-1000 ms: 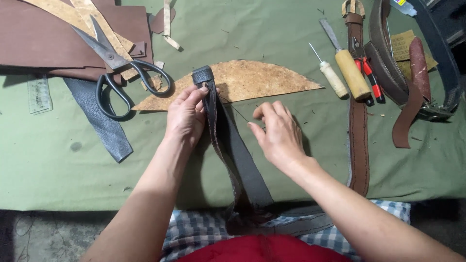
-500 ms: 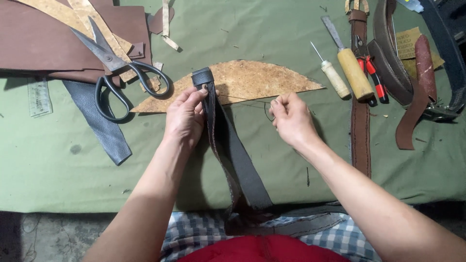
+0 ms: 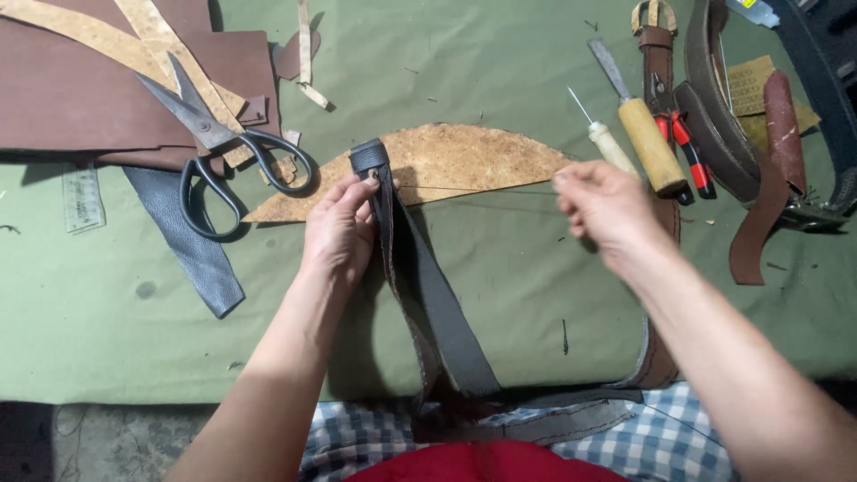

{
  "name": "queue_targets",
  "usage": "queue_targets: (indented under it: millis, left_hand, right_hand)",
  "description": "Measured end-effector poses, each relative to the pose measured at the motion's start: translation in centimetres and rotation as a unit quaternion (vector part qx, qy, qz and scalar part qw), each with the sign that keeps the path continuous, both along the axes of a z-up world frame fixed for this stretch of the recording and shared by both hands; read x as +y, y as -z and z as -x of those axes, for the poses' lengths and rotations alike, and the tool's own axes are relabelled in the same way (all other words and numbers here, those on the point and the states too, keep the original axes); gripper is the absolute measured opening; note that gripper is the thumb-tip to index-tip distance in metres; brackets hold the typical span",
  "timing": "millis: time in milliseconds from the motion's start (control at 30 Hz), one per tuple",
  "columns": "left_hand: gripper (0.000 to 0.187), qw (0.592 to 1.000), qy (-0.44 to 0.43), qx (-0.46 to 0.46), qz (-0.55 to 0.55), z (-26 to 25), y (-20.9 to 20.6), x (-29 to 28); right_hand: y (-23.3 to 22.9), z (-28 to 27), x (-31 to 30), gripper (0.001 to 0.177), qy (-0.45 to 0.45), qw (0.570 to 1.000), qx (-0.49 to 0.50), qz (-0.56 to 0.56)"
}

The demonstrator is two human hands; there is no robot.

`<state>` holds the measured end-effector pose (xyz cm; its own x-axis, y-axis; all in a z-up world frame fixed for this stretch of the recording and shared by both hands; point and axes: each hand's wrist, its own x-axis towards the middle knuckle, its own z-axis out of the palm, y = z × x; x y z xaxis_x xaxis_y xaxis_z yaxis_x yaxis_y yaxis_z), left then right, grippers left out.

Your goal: Hand-sewing the folded end of a leather strap and trimming the thread with nippers

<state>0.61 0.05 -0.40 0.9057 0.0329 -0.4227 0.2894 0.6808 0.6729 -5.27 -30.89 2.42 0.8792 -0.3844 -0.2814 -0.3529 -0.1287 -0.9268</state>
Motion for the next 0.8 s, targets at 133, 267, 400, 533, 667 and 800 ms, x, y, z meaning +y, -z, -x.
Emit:
queue_targets:
  millis: [133, 267, 400, 533, 667, 800]
  left_hand:
    - [0.026, 1.0, 0.001, -0.003, -0.007, 0.0, -0.1, 0.0]
    - [0.025, 1.0, 0.0, -0.009, -0.018, 0.2, -0.6, -0.2]
    - [0.025, 1.0, -0.002, -0.005, -0.023, 0.3, -1.0, -0.3]
    - [0.025, 1.0, -0.007, -0.001, -0.023, 0.4, -1.1, -0.4]
    - [0.023, 0.999, -0.001, 0.002, -0.036, 0.3, -1.3, -0.4]
    - [0.023, 0.999, -0.001, 0.003, -0.042, 0.6, -1.7, -0.7]
  right_hand:
    - [-2.0, 0.7, -1.3, 0.01, 0.019, 0.992, -0.065, 0.107]
    - [-1.1, 0.8, 0.4, 0.013, -0.057, 0.873, -0.154, 0.458]
    - [-1.0, 2.4, 6.6, 0.026, -0.132, 0.846, -0.235, 0.46]
    - [1.5, 3.4, 7.9, 0.035, -0.135, 0.846, -0.152, 0.493]
    - [2.0, 3.7, 7.9, 0.036, -0.118, 0.82, -0.164, 0.536]
    - [2.2, 3.6, 8.0, 0.036, -0.118, 0.82, -0.159, 0.538]
